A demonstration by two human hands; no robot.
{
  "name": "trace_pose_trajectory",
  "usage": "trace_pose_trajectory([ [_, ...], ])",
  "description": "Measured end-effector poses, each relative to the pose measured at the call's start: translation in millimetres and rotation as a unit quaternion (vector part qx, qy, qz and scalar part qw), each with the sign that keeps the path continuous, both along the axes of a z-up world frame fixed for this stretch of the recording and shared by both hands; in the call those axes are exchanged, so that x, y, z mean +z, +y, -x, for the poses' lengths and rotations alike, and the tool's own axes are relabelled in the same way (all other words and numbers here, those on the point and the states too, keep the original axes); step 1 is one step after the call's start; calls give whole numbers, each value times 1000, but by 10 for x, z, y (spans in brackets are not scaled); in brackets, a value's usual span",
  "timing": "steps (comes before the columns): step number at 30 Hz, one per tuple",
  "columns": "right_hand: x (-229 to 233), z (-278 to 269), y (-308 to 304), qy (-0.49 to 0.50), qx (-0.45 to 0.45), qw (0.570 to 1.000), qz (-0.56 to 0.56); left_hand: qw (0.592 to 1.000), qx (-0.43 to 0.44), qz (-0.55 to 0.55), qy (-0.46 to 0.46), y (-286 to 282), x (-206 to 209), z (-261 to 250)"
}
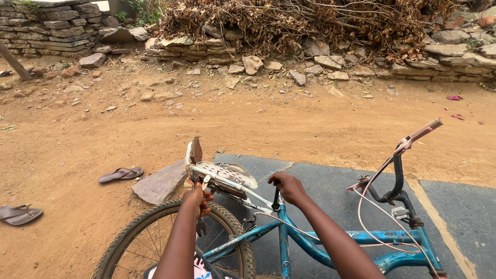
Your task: The person is using a wrench to tighten or loosen bolts on a bicycle frame and drivetrain while sitting on a mat outdoors. They handle the wrench by hand, applying it to different parts of the bike's assembly.
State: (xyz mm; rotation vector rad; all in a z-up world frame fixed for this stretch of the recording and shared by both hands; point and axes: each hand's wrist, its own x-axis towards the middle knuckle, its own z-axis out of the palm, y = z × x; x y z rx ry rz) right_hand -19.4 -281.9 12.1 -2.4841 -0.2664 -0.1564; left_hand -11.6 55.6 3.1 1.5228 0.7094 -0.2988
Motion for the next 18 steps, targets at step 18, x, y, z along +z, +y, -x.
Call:
trace_pose_trajectory([
  [18,-346,-113,-609,242,-120,962,-44,1000,-9,-2,5,-315,-17,-72],
])
